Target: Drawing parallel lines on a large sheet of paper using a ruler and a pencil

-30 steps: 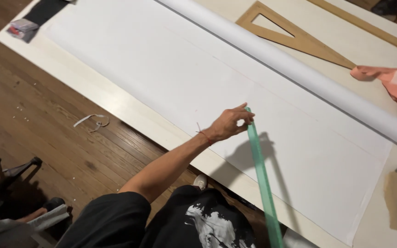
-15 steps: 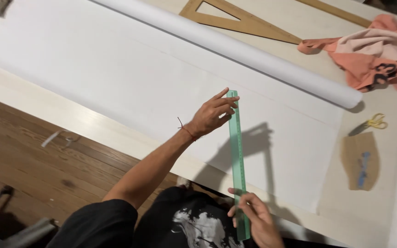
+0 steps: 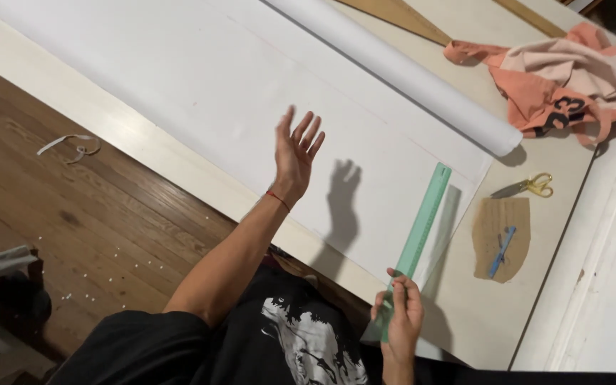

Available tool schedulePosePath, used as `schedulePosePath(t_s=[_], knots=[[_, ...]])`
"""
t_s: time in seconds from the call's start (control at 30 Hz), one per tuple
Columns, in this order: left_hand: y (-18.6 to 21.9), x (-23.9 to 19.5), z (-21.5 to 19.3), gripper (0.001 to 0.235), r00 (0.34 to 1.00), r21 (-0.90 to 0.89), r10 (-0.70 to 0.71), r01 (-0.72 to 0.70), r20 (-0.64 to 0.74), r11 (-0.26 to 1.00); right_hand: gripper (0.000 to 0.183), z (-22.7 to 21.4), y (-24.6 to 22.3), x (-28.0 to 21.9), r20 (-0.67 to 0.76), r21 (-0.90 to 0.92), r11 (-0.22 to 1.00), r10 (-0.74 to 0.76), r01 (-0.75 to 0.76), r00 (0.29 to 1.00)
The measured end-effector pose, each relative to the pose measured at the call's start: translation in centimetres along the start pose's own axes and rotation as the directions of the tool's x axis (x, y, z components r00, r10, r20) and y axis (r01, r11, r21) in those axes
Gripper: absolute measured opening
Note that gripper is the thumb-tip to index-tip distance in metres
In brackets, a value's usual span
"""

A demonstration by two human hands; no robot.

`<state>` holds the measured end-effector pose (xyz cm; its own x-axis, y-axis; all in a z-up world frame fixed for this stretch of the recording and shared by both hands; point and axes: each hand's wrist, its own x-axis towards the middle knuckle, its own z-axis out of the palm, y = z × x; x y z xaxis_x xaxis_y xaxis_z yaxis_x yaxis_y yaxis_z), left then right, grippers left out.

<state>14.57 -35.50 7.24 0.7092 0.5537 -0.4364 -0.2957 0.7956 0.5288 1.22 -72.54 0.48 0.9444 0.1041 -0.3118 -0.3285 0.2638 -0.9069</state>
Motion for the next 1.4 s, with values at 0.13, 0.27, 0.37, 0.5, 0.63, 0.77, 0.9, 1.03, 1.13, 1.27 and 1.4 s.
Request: schedulePosePath(t_s=[0.13, 0.27, 0.37, 0.5, 0.63, 0.77, 0.9, 1.03, 1.13, 1.27, 1.4], knots=[[-7.3, 1.4, -5.7, 0.037, 0.819, 0.724, 0.033, -0.525, 0.573, 0.447, 0.018, -1.1, 3.8, 0.8, -0.015, -0.111, 0.994, -0.024, 0.022, 1.000], [-13.1, 2.9, -7.6, 0.041, 0.653, 0.681, -0.228, -0.730, 0.722, 0.066, 0.013, 1.1, 5.7, 2.1, -0.019, -0.207, 0.976, -0.064, 0.059, 0.998], [-16.0, 3.1, -6.5, 0.065, 0.513, 0.536, -0.462, -0.839, 0.723, -0.093, 0.024, 2.3, 5.7, 3.1, -0.006, -0.327, 0.944, -0.056, 0.051, 0.998], [-18.0, 5.0, -3.7, 0.098, 0.330, 0.256, -0.654, -0.944, 0.680, -0.210, 0.023, 1.3, 6.5, 5.6, 0.069, -0.509, 0.858, -0.036, 0.066, 0.997], [-19.9, 8.4, -3.2, 0.108, 0.170, 0.009, -0.702, -0.974, 0.692, -0.227, 0.018, 3.0, -1.1, 3.2, 0.169, -0.670, 0.739, 0.069, 0.063, 0.983], [-18.3, 10.7, -2.3, 0.106, 0.105, -0.037, -0.714, -0.983, 0.692, -0.181, 0.014, 1.6, -0.8, 0.3, 0.236, -0.705, 0.698, 0.060, 0.128, 0.970], [-18.2, 11.2, -3.3, 0.110, 0.127, -0.003, -0.712, -0.984, 0.691, -0.179, 0.024, -2.1, 3.8, -1.5, -0.021, -0.587, 0.801, 0.128, -0.116, 0.992], [-19.4, 10.8, -4.1, 0.123, 0.067, -0.058, -0.626, -0.982, 0.777, -0.177, 0.024, -5.3, 7.4, -1.8, -0.249, -0.539, 0.803, 0.136, -0.254, 0.959], [-19.7, 10.6, -3.9, 0.129, 0.039, -0.077, -0.576, -0.981, 0.817, -0.176, 0.019, -6.5, 7.9, -0.6, -0.254, -0.440, 0.897, -0.074, -0.047, 0.964], [-20.6, 10.4, -4.3, 0.133, 0.059, -0.064, -0.549, -0.977, 0.834, -0.202, 0.016, -7.9, 7.5, 1.7, -0.290, -0.337, 0.940, -0.157, 0.052, 0.944], [-20.3, 9.9, -4.1, 0.133, 0.070, -0.054, -0.553, -0.977, 0.831, -0.205, 0.019, -8.7, 6.6, 3.3, -0.348, -0.271, 0.953, -0.230, 0.137, 0.909]])
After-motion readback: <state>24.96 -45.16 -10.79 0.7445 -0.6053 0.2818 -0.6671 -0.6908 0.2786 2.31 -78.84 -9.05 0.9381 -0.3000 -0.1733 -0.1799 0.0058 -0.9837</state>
